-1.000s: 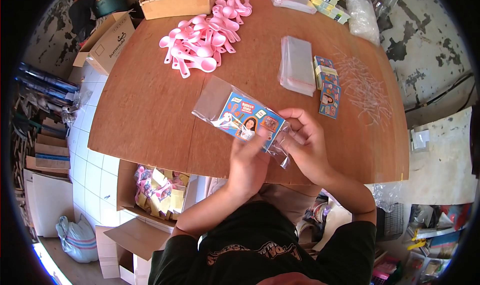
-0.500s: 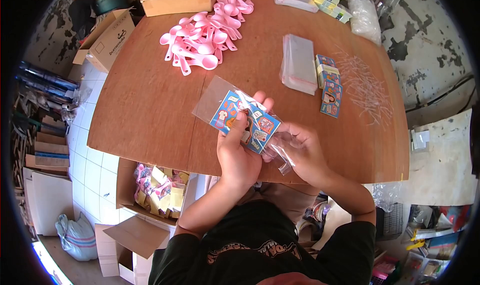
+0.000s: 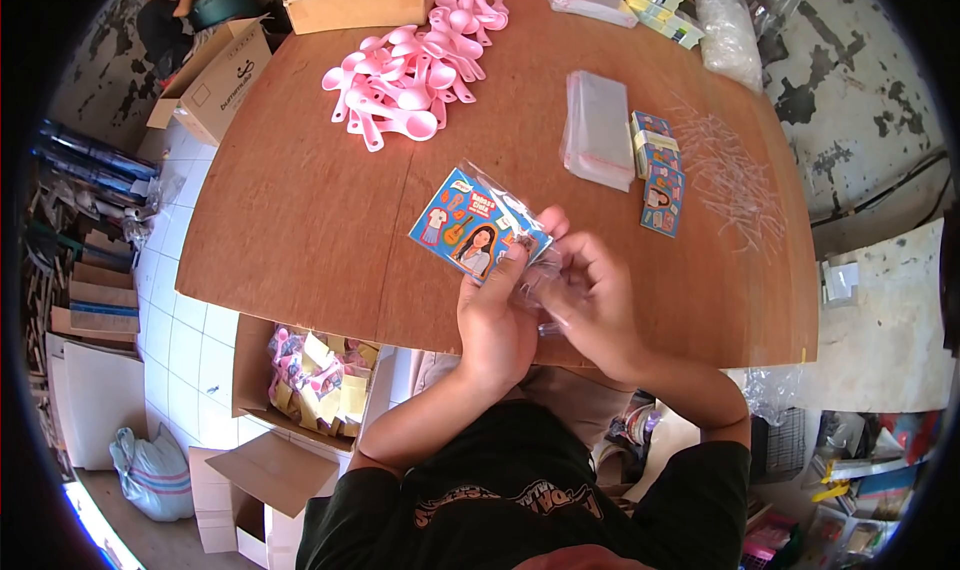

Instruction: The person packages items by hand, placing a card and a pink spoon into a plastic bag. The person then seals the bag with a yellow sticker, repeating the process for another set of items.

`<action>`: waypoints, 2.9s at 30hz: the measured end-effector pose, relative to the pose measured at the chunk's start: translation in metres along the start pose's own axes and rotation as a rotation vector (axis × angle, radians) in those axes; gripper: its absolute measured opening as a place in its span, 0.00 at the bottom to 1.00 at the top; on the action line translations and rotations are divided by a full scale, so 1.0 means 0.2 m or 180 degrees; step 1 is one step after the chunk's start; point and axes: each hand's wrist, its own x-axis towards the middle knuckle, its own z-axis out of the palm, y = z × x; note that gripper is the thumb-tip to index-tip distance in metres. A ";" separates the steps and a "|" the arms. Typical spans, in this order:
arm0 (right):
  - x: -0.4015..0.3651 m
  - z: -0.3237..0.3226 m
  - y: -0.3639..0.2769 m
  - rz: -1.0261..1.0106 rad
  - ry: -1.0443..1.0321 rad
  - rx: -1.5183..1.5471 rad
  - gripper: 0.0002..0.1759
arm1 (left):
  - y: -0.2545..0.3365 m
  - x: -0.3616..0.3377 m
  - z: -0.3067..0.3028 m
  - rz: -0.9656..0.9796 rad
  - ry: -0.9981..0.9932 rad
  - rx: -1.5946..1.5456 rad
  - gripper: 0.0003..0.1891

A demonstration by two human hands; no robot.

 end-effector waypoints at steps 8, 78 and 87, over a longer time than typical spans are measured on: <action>0.03 -0.04 -0.03 -0.4318 0.0078 -0.3283 0.17 | 0.14 0.07 -0.14 -0.0432 -0.0044 -0.0878 0.20; 0.04 -0.24 -0.16 -0.3216 -0.1085 -0.2489 0.14 | 0.36 0.17 -0.19 0.0044 0.0692 -0.1735 0.13; 0.01 -0.29 -0.09 -0.4259 -0.0836 -0.2036 0.13 | 0.30 0.15 -0.16 0.0159 0.0812 -0.1486 0.15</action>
